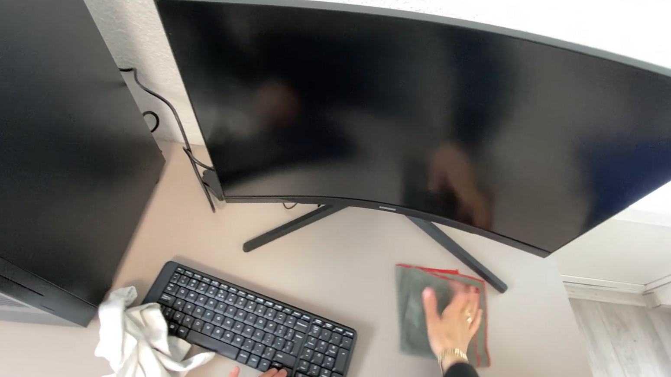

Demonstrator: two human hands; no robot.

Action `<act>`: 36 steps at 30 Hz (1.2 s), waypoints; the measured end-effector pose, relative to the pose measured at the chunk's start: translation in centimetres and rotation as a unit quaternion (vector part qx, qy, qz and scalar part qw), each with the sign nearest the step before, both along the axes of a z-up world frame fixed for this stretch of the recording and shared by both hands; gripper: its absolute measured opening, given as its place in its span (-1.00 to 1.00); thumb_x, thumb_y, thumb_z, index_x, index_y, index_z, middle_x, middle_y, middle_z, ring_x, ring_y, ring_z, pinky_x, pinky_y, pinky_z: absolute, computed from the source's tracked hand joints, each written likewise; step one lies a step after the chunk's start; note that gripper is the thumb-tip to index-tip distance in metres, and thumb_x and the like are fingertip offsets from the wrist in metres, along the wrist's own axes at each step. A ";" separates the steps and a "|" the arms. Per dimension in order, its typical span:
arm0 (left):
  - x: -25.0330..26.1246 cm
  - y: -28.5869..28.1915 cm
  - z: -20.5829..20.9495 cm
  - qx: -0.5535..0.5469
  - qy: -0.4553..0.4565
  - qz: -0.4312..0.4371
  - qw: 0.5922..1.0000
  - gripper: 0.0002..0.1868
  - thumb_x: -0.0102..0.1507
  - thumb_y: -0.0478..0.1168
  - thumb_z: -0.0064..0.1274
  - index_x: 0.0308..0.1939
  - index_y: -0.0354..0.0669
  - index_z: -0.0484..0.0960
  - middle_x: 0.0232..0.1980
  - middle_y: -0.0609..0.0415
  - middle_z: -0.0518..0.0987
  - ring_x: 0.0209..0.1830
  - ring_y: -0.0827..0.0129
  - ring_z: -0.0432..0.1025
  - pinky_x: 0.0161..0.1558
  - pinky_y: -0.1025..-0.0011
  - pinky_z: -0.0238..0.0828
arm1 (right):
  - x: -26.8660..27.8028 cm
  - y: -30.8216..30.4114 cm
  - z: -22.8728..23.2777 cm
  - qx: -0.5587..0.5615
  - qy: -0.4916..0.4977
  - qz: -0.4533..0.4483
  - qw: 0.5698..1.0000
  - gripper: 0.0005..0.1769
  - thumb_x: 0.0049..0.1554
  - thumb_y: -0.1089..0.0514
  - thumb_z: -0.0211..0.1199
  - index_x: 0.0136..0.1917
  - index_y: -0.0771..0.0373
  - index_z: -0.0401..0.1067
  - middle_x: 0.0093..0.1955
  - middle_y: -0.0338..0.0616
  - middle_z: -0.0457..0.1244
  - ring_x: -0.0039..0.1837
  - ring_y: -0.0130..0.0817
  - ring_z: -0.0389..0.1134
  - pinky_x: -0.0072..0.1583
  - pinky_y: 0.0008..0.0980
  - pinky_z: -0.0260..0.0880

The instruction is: The person wipes a curved computer monitor with a cloth, then cleans the desk surface around the keyboard and mouse. They move the keyboard and mouse aside to wipe the desk underneath, then return the items to their original positions.

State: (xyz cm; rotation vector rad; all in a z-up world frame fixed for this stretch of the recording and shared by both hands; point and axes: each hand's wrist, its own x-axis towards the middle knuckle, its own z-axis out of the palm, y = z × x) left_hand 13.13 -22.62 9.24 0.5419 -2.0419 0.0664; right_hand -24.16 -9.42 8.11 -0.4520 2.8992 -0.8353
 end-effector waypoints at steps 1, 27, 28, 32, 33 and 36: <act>0.3 -0.2 0.2 -0.001 -0.001 0.001 1.000 -0.43 0.40 0.27 -0.47 -0.21 0.22 0.68 -0.14 0.28 0.69 -0.11 0.45 0.59 0.29 -0.21 0.14 | -0.3 -1.3 -0.3 -0.001 -0.001 0.001 1.000 0.15 0.11 -0.60 -0.19 0.61 0.31 -0.08 0.74 0.12 -0.33 0.77 -0.18 -0.46 0.64 -0.07 -0.66; 7.7 -10.1 -3.8 -0.126 -0.089 0.081 0.985 -0.46 0.47 0.29 -0.49 0.15 0.23 0.57 0.19 0.22 0.62 0.24 0.44 0.46 0.38 -0.41 -0.10 | -2.1 -24.7 -0.9 0.144 0.244 0.231 0.931 -0.07 0.25 -0.40 -0.24 0.57 0.37 0.03 0.59 0.31 0.01 0.61 0.22 -0.05 0.60 0.09 -0.25; 7.7 -10.2 -4.2 -0.127 -0.088 0.080 0.985 -0.46 0.47 0.29 -0.49 0.15 0.23 0.57 0.19 0.22 0.62 0.24 0.44 0.46 0.38 -0.41 -0.10 | -1.3 -24.9 -1.2 0.145 0.246 0.230 0.931 -0.07 0.25 -0.40 -0.24 0.57 0.37 0.03 0.59 0.31 0.01 0.61 0.22 -0.05 0.60 0.09 -0.25; 7.8 -10.1 -4.8 -0.133 -0.090 0.080 0.984 -0.47 0.47 0.28 -0.46 0.19 0.23 0.56 0.23 0.20 0.59 0.28 0.40 0.43 0.41 -0.42 -0.15 | 3.0 -25.1 -0.3 0.132 0.270 0.277 0.913 -0.04 0.27 -0.40 -0.25 0.59 0.42 -0.03 0.64 0.28 -0.09 0.67 0.16 -0.16 0.60 0.09 -0.26; 7.9 -10.1 -4.6 -0.137 -0.096 0.083 0.982 -0.48 0.46 0.27 -0.44 0.21 0.24 0.55 0.26 0.18 0.57 0.30 0.40 0.43 0.41 -0.42 -0.13 | 4.4 -25.1 0.5 0.143 0.246 0.297 0.912 -0.04 0.29 -0.39 -0.31 0.62 0.43 -0.10 0.67 0.27 -0.15 0.69 0.12 -0.23 0.61 0.07 -0.31; 7.6 -9.5 -3.0 -0.124 -0.073 0.095 0.985 -0.51 0.42 0.29 -0.38 0.13 0.25 0.57 0.20 0.19 0.61 0.24 0.44 0.45 0.38 -0.40 -0.03 | 6.8 -25.4 -0.4 0.117 0.267 0.320 0.901 -0.04 0.29 -0.39 -0.25 0.61 0.43 -0.07 0.66 0.30 -0.15 0.68 0.15 -0.19 0.60 0.08 -0.28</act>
